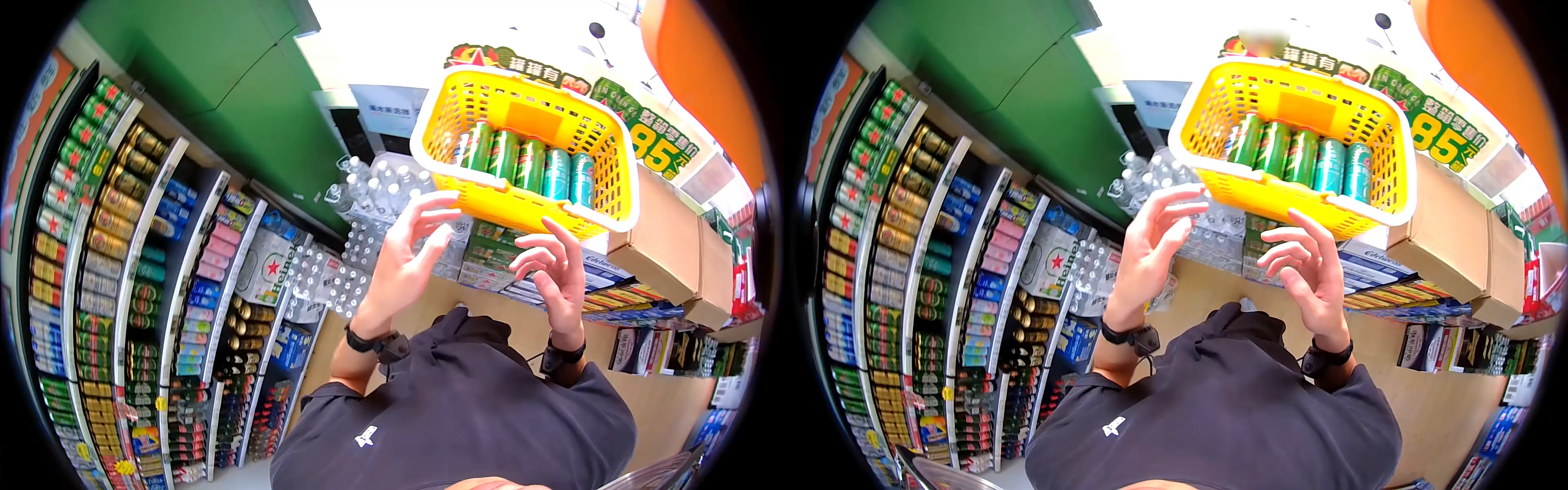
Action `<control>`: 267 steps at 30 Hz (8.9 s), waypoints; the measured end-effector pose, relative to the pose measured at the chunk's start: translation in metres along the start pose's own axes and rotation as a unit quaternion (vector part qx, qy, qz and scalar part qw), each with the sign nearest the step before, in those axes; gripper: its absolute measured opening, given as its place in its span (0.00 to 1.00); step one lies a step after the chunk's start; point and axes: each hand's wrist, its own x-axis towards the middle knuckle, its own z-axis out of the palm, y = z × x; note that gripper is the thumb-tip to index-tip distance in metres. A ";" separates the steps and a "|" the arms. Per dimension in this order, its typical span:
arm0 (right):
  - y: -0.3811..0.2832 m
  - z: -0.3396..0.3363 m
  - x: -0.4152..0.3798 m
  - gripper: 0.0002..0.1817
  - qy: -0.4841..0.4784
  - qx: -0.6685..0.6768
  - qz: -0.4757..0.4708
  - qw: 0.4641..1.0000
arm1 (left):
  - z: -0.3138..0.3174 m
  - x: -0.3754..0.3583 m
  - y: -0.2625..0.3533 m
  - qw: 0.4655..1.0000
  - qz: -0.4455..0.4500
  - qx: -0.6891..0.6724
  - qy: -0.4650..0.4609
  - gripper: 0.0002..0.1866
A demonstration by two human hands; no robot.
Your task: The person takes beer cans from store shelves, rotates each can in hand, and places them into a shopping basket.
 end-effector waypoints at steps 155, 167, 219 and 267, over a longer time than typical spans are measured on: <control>0.165 0.696 0.020 0.36 -0.631 0.050 0.057 0.772 | -0.438 -0.446 0.092 0.813 0.106 0.220 0.528 0.40; 0.275 0.845 0.050 0.39 -0.558 -0.028 -0.078 0.826 | -0.563 -0.457 0.085 0.679 0.053 0.442 0.583 0.38; 0.339 0.948 0.062 0.40 -0.649 0.091 -0.007 0.756 | -0.604 -0.474 0.032 0.602 -0.026 0.264 0.753 0.25; 0.046 0.301 -0.009 0.44 -0.235 0.115 0.065 0.963 | -0.160 -0.279 0.041 0.922 0.037 0.000 0.386 0.19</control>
